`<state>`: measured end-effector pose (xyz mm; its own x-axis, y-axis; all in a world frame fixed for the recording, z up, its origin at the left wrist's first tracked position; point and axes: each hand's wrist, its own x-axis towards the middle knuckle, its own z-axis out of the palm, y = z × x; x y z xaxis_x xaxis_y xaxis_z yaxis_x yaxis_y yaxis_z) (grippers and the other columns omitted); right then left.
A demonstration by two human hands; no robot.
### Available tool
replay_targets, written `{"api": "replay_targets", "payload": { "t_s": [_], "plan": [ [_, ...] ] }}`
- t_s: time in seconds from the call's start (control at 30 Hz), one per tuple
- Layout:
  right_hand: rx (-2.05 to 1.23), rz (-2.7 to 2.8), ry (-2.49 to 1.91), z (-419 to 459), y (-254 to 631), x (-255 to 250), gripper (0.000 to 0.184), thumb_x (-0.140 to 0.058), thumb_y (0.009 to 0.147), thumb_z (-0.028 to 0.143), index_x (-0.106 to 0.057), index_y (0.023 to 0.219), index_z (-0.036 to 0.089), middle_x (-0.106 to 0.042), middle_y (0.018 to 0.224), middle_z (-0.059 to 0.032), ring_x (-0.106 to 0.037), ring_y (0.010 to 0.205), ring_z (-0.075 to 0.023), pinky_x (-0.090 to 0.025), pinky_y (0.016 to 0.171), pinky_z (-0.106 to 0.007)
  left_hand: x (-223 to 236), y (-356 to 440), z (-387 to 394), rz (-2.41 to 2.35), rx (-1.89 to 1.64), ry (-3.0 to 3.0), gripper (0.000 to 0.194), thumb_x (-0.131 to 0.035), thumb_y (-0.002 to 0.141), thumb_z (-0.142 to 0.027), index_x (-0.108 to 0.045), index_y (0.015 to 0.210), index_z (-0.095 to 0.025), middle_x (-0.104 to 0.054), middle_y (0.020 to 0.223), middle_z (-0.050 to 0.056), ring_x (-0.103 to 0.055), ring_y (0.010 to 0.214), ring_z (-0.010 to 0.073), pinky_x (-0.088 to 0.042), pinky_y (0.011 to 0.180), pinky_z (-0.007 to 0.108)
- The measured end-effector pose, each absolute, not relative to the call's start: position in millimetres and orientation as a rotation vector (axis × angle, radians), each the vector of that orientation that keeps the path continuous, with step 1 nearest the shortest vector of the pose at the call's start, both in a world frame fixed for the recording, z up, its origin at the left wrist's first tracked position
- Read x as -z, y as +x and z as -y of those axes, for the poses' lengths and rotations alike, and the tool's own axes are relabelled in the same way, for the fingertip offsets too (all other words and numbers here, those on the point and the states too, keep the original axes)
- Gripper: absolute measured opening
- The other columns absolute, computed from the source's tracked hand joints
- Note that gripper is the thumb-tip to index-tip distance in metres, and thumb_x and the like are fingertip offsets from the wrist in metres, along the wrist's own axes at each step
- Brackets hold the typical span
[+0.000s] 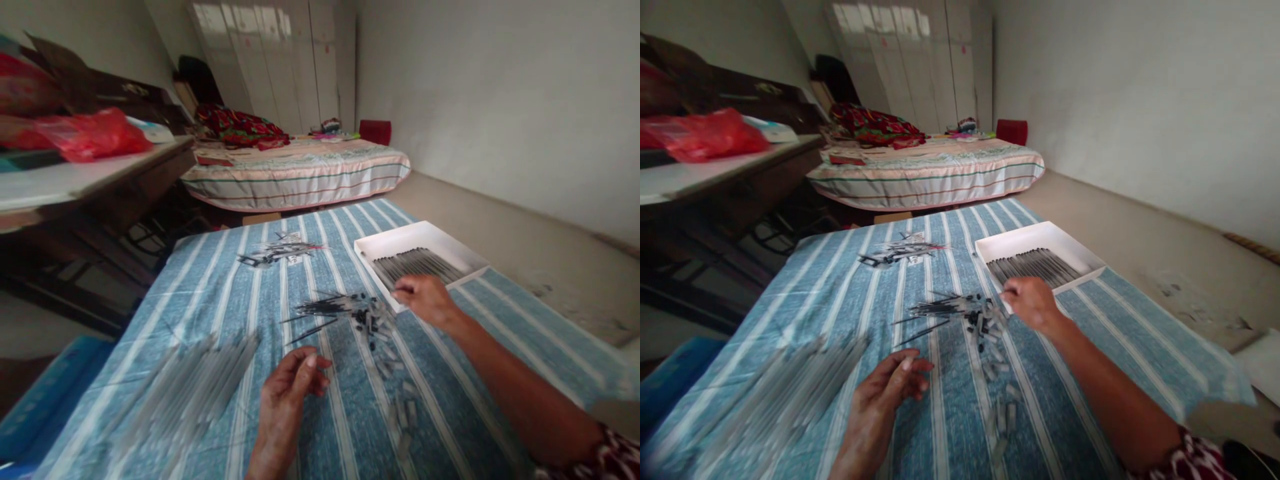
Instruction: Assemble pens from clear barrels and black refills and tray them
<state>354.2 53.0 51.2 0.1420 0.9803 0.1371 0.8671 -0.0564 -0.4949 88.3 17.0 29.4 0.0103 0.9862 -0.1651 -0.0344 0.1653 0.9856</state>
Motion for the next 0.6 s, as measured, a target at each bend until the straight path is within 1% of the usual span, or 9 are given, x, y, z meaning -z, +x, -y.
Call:
{"api": "replay_targets", "payload": {
  "t_s": [0.07, 0.13, 0.23, 0.43, 0.6],
  "plan": [
    [-0.236, 1.733, -2.200, -71, 390, -51, 0.020, -0.055, 0.079, 0.035, -0.070, 0.078, 0.022, -0.069, 0.072, -0.0002, -0.060, 0.068, -0.0146, -0.038, 0.058, -0.023, -27, 89, -17, -1.273, -1.043, 1.125, 0.037, -0.065, 0.067, -0.049, -0.062, 0.082, -0.016, -0.068, 0.067, 0.004, -0.058, 0.052, 0.0159, -0.046, 0.049, 0.027],
    [-0.239, 1.735, -2.270, -84, 415, -48, 0.017, -0.058, 0.076, 0.032, -0.071, 0.078, 0.021, -0.069, 0.073, -0.0013, -0.060, 0.070, -0.0160, -0.038, 0.058, -0.023, -24, 90, -17, -1.287, -0.986, 1.171, 0.035, -0.064, 0.067, -0.049, -0.063, 0.077, -0.016, -0.067, 0.064, 0.004, -0.056, 0.050, 0.0150, -0.045, 0.049, 0.027],
    [-0.299, 1.781, -2.284, -94, 431, -40, 0.016, -0.060, 0.073, 0.031, -0.072, 0.076, 0.020, -0.069, 0.070, -0.0010, -0.060, 0.067, -0.0156, -0.039, 0.058, -0.023, -20, 91, -17, -1.290, -0.948, 1.186, 0.035, -0.062, 0.068, -0.050, -0.063, 0.077, -0.016, -0.066, 0.064, 0.003, -0.056, 0.050, 0.0150, -0.045, 0.049, 0.026],
    [-0.422, 1.872, -2.262, -101, 437, -31, 0.018, -0.061, 0.073, 0.033, -0.073, 0.077, 0.021, -0.070, 0.068, 0.0006, -0.061, 0.065, -0.0133, -0.041, 0.056, -0.021, -15, 89, -19, -1.307, -0.904, 1.206, 0.036, -0.062, 0.067, -0.051, -0.063, 0.077, -0.016, -0.067, 0.064, 0.003, -0.056, 0.051, 0.0152, -0.045, 0.050, 0.026],
    [-0.472, 1.901, -2.290, -101, 440, -33, 0.025, -0.057, 0.076, 0.039, -0.073, 0.072, 0.020, -0.067, 0.061, 0.0004, -0.059, 0.060, -0.0130, -0.039, 0.052, -0.021, -14, 86, -22, -1.260, -0.839, 1.255, 0.034, -0.061, 0.070, -0.049, -0.064, 0.075, -0.016, -0.067, 0.065, 0.004, -0.056, 0.051, 0.0147, -0.045, 0.051, 0.026]
  ]
}}
